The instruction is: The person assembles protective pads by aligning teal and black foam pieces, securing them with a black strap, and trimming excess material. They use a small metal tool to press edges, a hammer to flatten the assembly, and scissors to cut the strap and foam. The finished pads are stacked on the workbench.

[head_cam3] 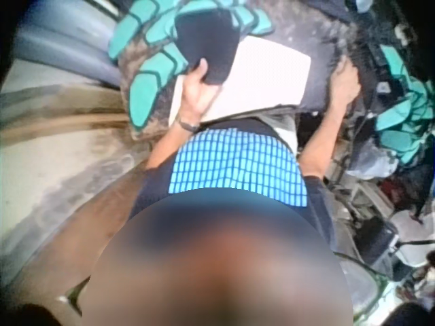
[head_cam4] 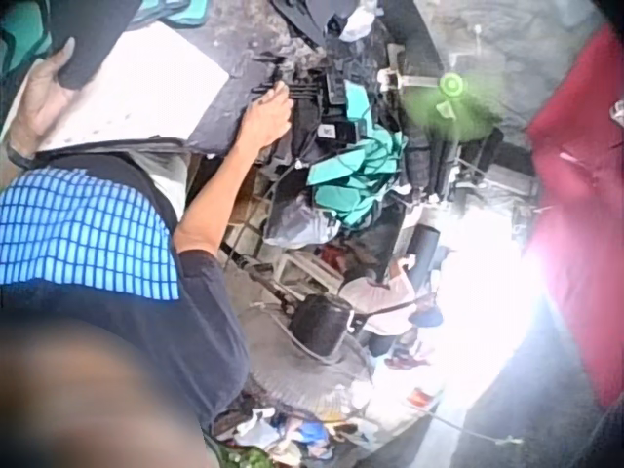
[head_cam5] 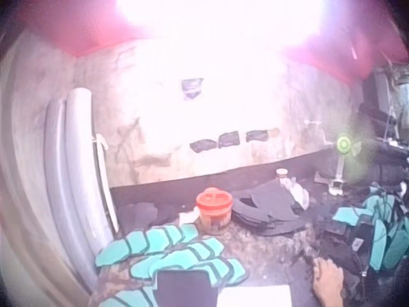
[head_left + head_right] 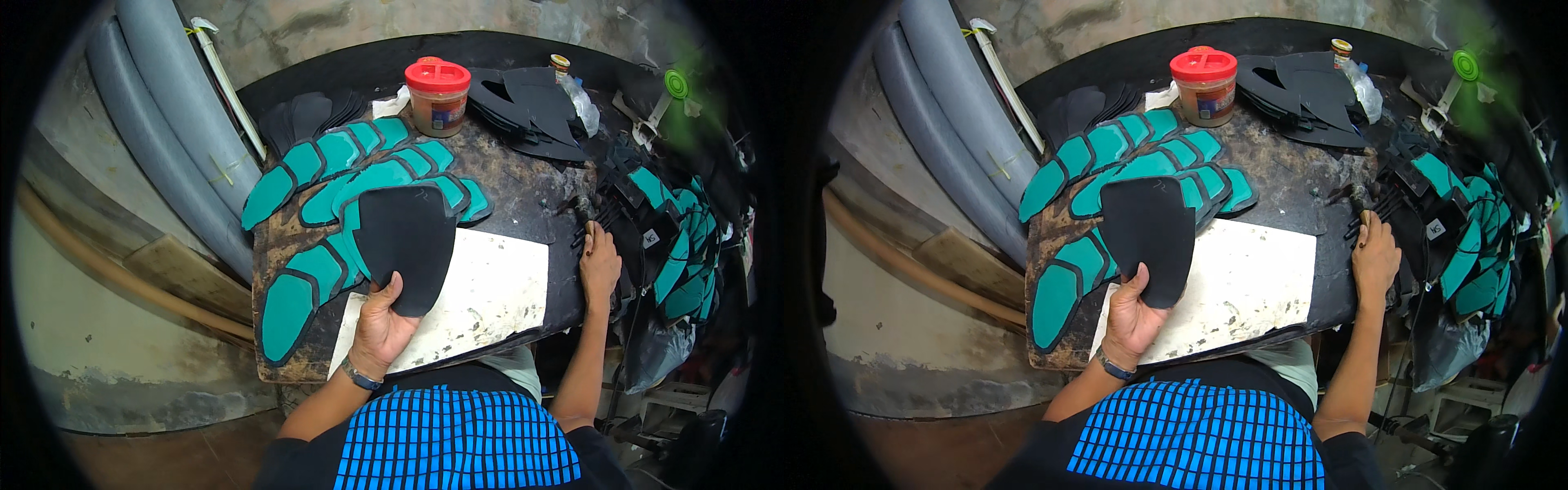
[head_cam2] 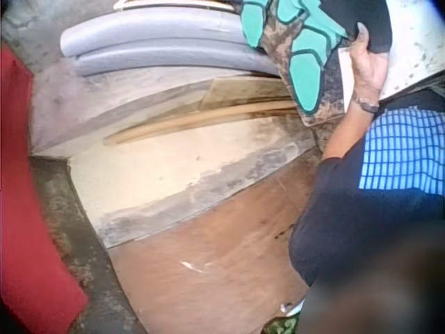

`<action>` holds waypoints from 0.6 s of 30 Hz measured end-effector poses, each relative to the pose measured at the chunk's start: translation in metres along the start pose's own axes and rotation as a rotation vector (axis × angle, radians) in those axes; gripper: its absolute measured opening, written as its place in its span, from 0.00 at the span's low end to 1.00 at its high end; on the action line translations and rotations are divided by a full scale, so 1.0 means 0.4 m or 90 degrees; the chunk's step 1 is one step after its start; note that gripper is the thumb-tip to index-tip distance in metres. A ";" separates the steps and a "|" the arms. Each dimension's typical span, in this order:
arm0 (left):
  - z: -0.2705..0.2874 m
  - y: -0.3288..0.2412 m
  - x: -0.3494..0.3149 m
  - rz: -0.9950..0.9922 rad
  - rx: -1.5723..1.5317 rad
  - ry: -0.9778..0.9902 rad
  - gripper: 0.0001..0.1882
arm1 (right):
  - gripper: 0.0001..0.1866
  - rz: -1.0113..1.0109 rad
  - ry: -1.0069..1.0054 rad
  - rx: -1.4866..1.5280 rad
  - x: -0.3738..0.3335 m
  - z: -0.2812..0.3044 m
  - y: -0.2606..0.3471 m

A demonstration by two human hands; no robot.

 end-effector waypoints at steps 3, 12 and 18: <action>-0.003 -0.001 0.000 -0.001 -0.009 0.008 0.17 | 0.19 0.008 -0.010 -0.012 -0.001 -0.001 -0.001; -0.008 -0.002 -0.001 -0.007 -0.013 0.006 0.19 | 0.19 0.002 -0.012 -0.016 -0.003 -0.004 -0.004; 0.005 -0.004 -0.001 -0.005 -0.008 0.004 0.18 | 0.20 0.002 -0.019 -0.010 -0.005 -0.003 -0.005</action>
Point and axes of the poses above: each hand's wrist, its own x-axis towards the middle knuckle, its own z-axis out of the back of the hand, y = z × x, the point moved 7 cm from there along x, towards the middle knuckle, and after that the axes turned 3 degrees about -x, right-handed, at the moved point
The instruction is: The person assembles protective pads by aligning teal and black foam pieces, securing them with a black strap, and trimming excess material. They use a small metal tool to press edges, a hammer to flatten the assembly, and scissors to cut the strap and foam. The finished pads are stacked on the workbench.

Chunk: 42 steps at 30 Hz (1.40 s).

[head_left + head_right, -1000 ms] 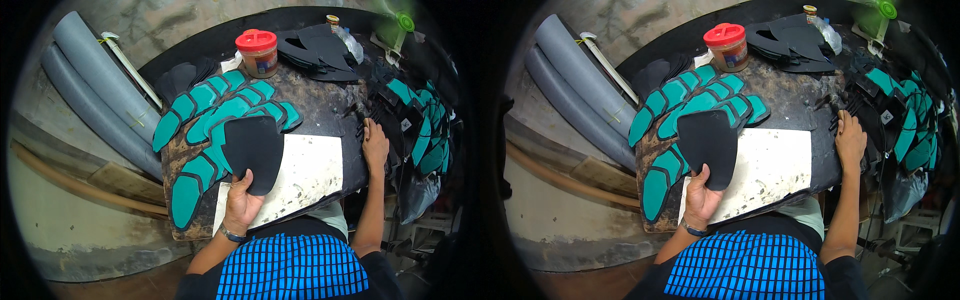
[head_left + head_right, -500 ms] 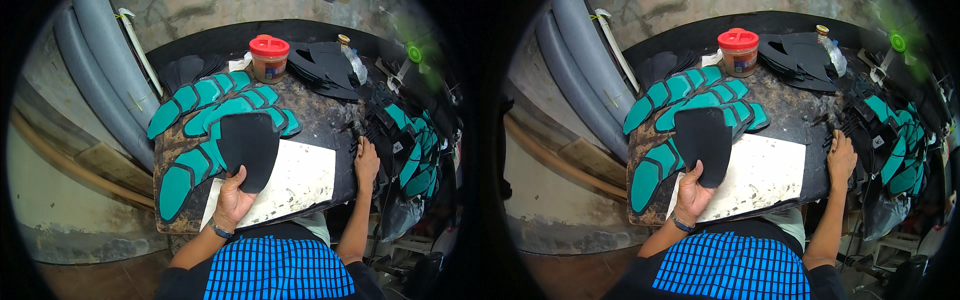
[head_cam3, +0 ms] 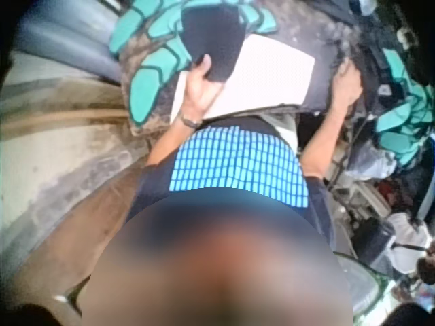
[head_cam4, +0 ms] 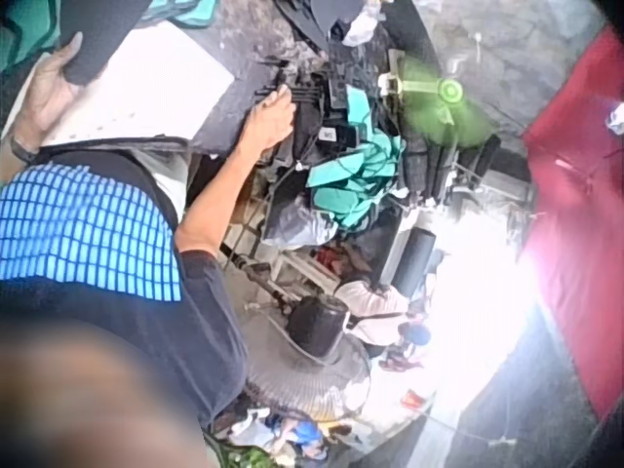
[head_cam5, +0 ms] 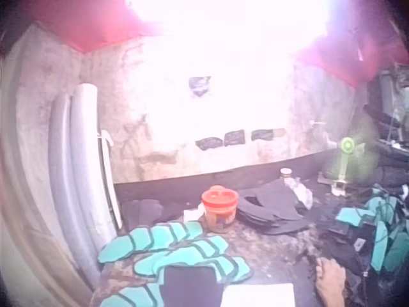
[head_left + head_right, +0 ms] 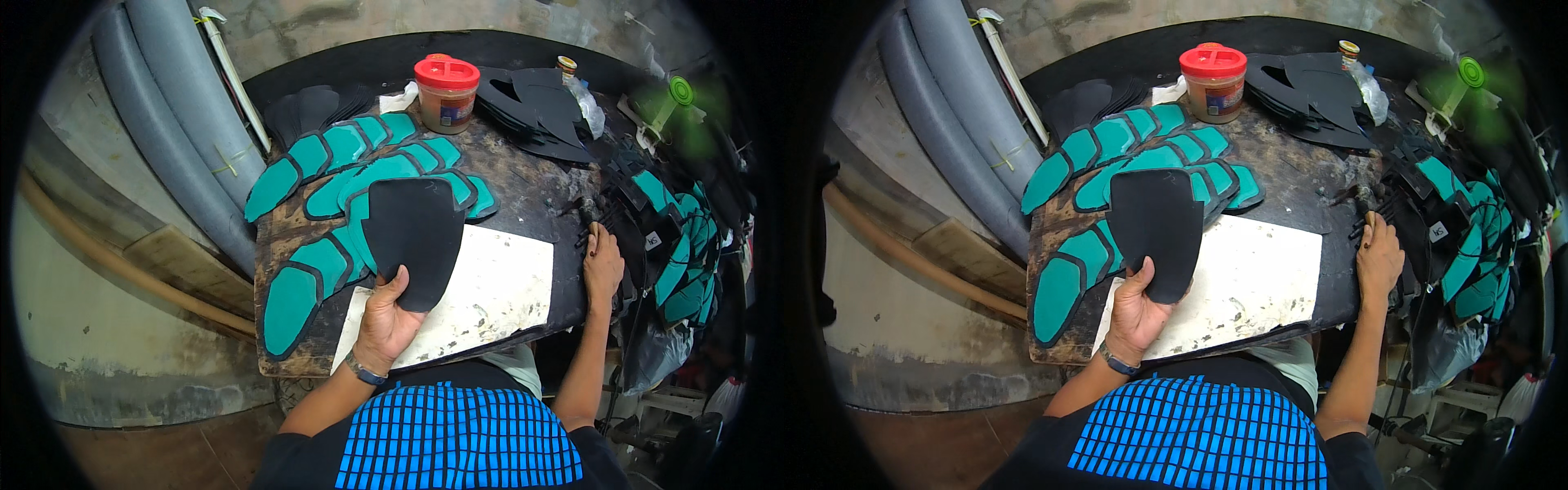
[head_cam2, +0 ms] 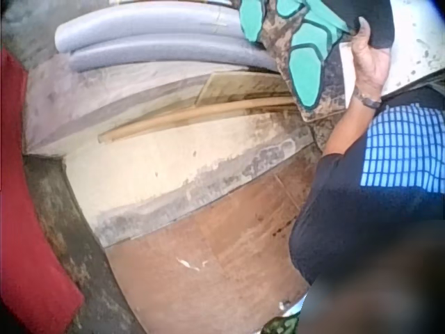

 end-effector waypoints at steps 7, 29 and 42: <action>-0.026 -0.006 -0.012 -0.018 0.012 -0.014 0.20 | 0.19 -0.012 -0.008 -0.006 0.001 0.012 0.007; -0.158 0.144 0.010 -0.206 1.421 0.355 0.31 | 0.23 0.012 -0.066 0.318 -0.040 0.112 0.046; -0.163 0.166 -0.008 -0.279 1.493 0.363 0.31 | 0.27 0.122 0.236 0.610 -0.216 0.272 0.223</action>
Point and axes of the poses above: each hand's wrist, its own x-axis towards the middle knuckle, its own z-axis out of the back of the hand, y = z × x, the point moved 7 cm from there along x, towards the middle knuckle, and after that the axes turned 3 degrees about -x, right-handed, at the moved point
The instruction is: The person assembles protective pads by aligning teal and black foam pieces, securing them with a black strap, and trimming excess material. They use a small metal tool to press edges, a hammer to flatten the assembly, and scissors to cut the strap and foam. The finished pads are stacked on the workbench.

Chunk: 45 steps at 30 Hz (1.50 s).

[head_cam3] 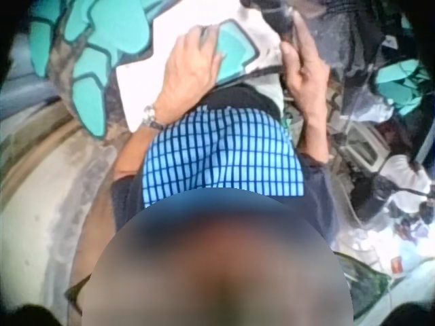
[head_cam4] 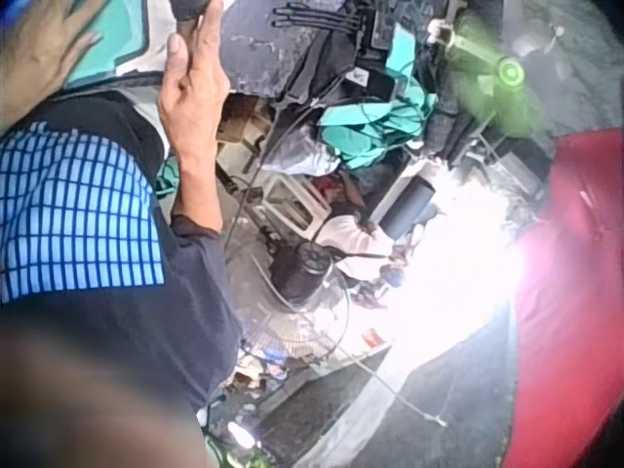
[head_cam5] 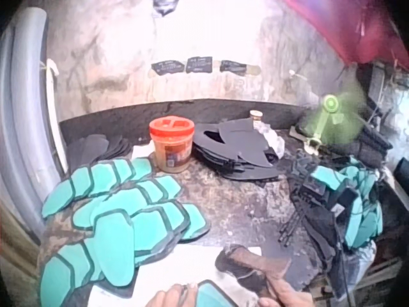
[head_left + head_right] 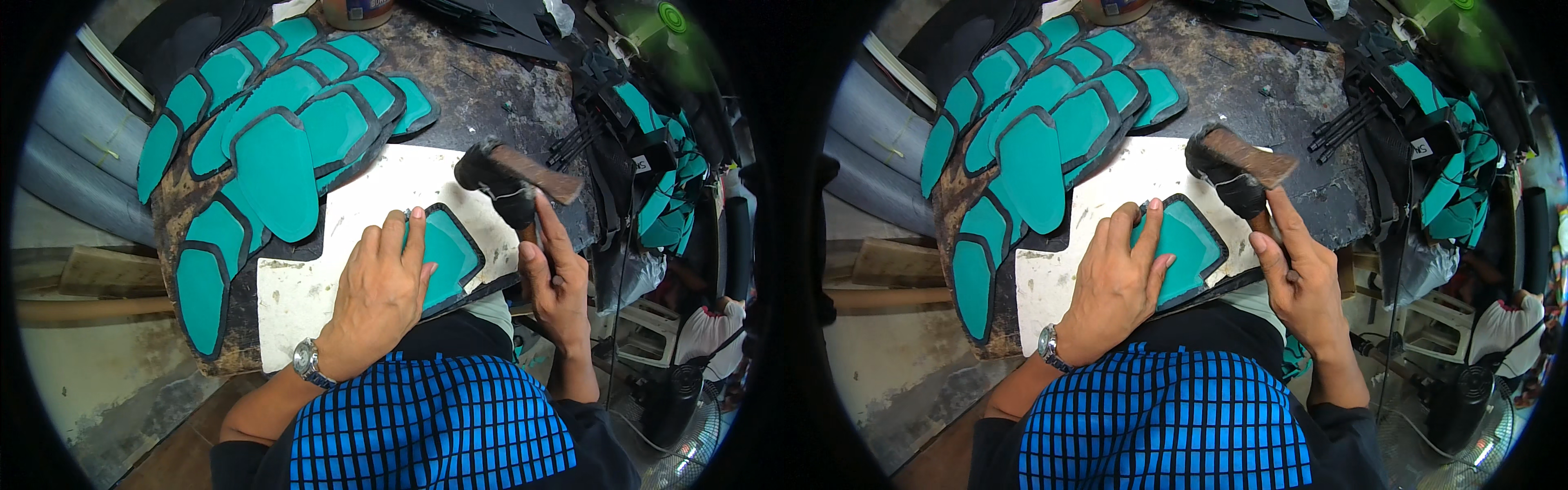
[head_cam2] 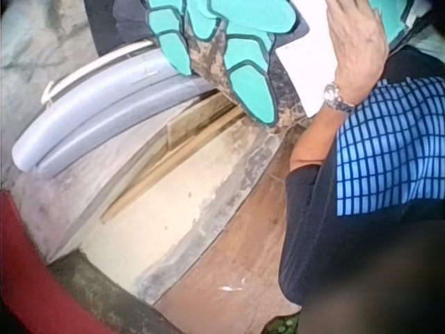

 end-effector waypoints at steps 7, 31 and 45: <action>-0.003 -0.001 -0.003 -0.002 0.013 -0.008 0.30 | 0.27 -0.084 0.161 -0.029 -0.010 -0.032 0.012; 0.004 0.000 -0.028 0.017 -0.031 -0.083 0.22 | 0.27 0.075 0.007 -0.034 -0.007 -0.005 0.063; 0.000 -0.036 -0.058 -0.029 0.031 0.056 0.43 | 0.25 0.038 0.014 -0.075 -0.053 0.031 -0.004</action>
Point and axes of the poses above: each hand's wrist, its own x-axis towards the middle knuckle, its own z-axis out of the back of the hand, y = z × x, the point moved 7 cm from there along x, towards the middle knuckle, and after that the axes turned 3 degrees about -x, right-handed, at the moved point
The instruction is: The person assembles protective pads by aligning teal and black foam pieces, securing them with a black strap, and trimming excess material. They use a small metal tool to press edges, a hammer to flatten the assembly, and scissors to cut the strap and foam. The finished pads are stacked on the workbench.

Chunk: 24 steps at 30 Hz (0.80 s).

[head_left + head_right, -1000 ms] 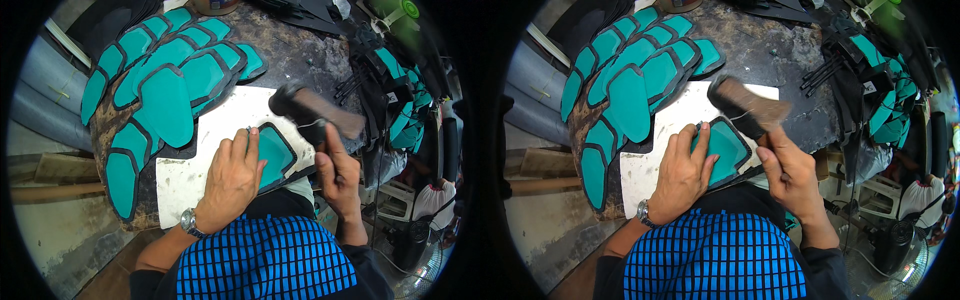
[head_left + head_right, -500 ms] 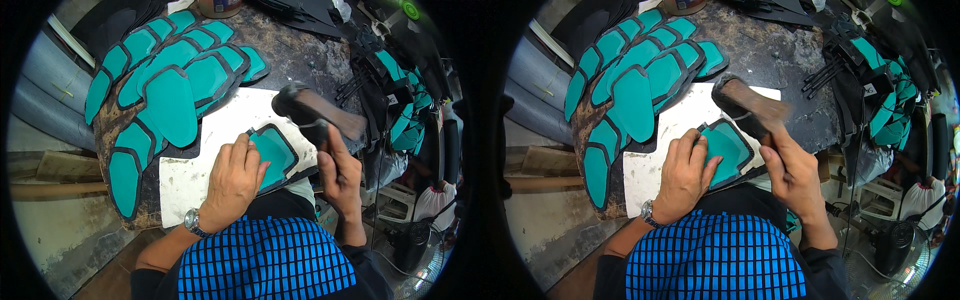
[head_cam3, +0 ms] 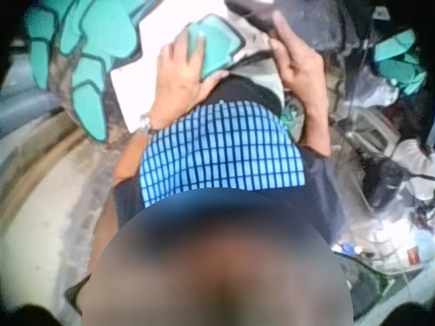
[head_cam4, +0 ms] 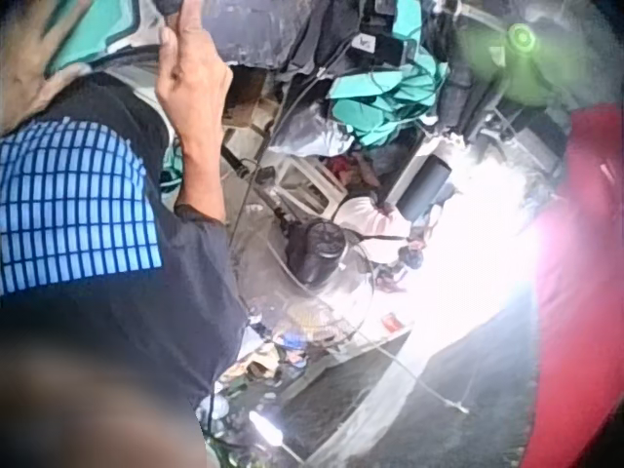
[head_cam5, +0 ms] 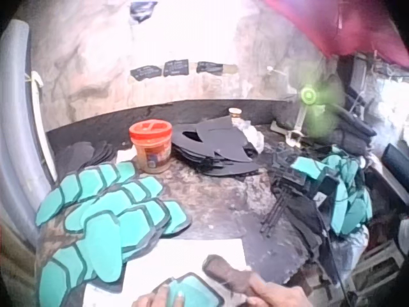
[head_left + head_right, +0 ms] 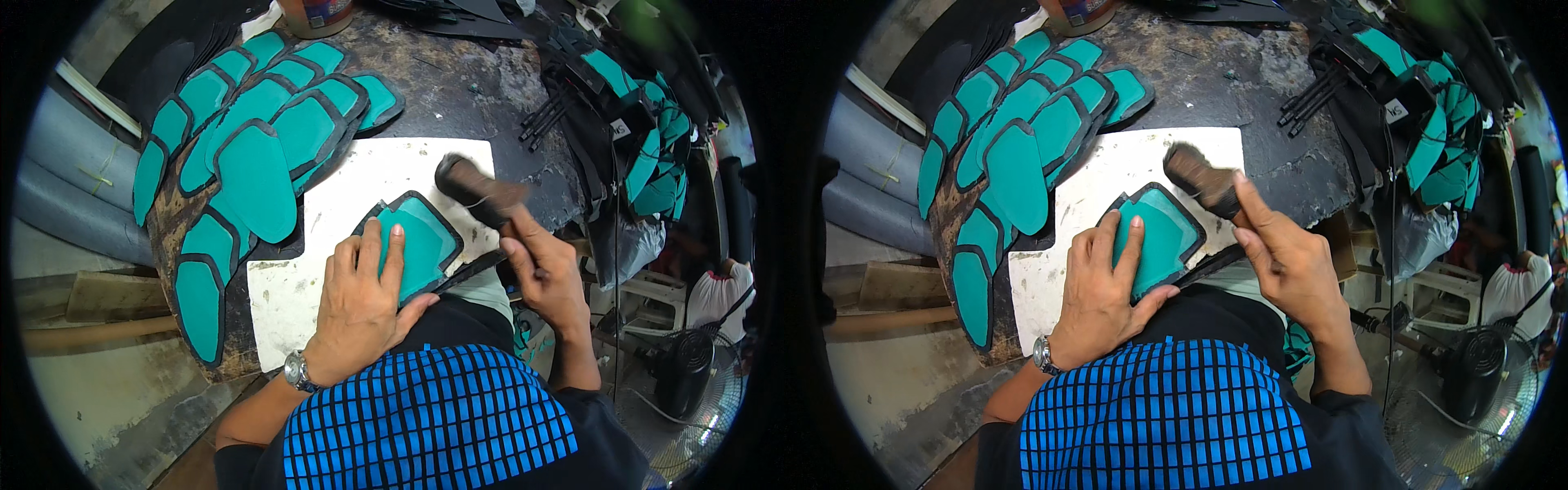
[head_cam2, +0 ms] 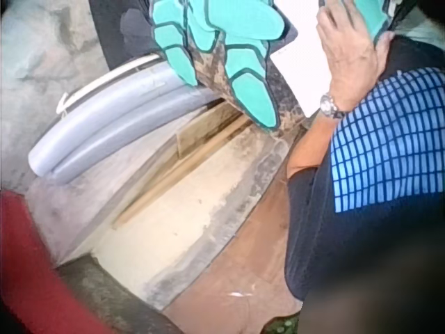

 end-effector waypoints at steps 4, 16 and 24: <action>-0.004 -0.008 0.002 -0.015 0.057 -0.037 0.43 | 0.27 -0.075 0.098 0.063 -0.010 -0.013 -0.023; -0.029 0.011 0.010 0.035 0.033 -0.056 0.44 | 0.26 -0.035 0.046 0.036 -0.022 0.031 -0.044; -0.014 -0.004 0.017 0.007 0.063 -0.041 0.42 | 0.23 -0.041 0.090 0.035 -0.043 0.032 -0.089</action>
Point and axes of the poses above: each hand's wrist, its own x-axis towards the middle knuckle, its own z-axis out of the back of the hand, y = z × x, the point moved 7 cm from there along x, towards the middle knuckle, and after that the axes turned 3 degrees about -x, right-handed, at the moved point
